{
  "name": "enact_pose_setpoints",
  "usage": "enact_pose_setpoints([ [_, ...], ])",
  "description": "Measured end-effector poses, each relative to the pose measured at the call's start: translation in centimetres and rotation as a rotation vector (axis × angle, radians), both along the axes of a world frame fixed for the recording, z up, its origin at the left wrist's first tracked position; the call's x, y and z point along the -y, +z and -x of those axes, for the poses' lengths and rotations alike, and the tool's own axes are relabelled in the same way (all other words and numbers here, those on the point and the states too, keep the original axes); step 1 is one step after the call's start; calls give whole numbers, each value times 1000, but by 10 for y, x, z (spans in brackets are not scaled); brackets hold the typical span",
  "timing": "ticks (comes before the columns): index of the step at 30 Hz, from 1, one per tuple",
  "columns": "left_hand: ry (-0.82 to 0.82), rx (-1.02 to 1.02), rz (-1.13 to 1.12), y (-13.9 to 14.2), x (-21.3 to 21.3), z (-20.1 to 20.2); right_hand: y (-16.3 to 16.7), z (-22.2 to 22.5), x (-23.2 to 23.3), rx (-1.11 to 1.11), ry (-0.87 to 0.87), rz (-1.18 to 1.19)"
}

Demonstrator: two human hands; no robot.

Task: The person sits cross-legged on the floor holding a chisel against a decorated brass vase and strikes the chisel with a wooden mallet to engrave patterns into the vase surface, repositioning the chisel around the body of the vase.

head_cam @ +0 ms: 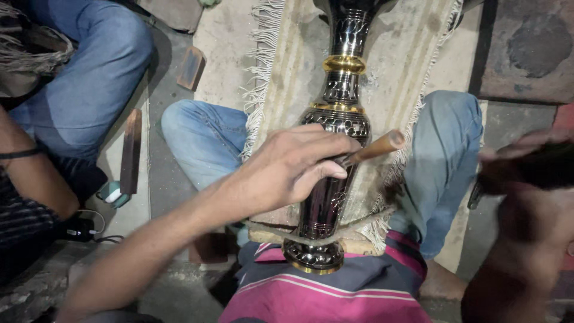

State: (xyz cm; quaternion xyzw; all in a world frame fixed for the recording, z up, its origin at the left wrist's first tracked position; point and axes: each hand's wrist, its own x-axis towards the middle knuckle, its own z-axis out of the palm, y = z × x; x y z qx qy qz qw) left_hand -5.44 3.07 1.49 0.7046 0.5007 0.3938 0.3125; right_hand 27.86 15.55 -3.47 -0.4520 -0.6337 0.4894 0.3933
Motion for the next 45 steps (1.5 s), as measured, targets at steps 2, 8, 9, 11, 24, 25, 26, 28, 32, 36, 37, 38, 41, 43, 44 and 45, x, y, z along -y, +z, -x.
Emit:
enact_pose_setpoints([
  [2,28,19,-43,-6,3,-1,7,8,-9,31,-55,84],
  [8,-42,-27,-63,-11,-1,1,31,30,-20,179,91,-10],
  [9,-54,-41,-55,-10,-2,1,34,31,-21,204,111,-35],
  [11,-68,-51,-48,-7,-5,1,41,33,-19,296,149,-82],
  [24,318,146,77,-10,22,-22,80,57,-28,682,327,-374],
  [25,435,228,113,-10,28,-28,83,63,-30,745,320,-413],
  [26,512,298,107,-13,33,-39,87,70,-30,750,339,-383],
  [28,669,440,85,-20,37,-62,100,84,-28,761,380,-329],
  [32,921,168,17,-30,40,-89,136,122,-18,731,439,-483],
  [36,976,270,-5,-35,39,-97,177,158,-15,707,623,-739],
  [37,990,325,0,-36,39,-98,182,166,-16,718,665,-799],
  [38,998,339,-11,-36,39,-99,185,170,-18,725,706,-859],
  [41,1006,371,-37,-40,39,-102,178,174,-29,770,722,-858],
  [43,1004,375,-36,-43,39,-103,168,168,-41,737,793,-554],
  [44,1011,377,-40,-43,38,-104,162,164,-48,789,816,-562],
  [45,1017,378,-45,-44,38,-104,156,160,-54,841,836,-571],
])
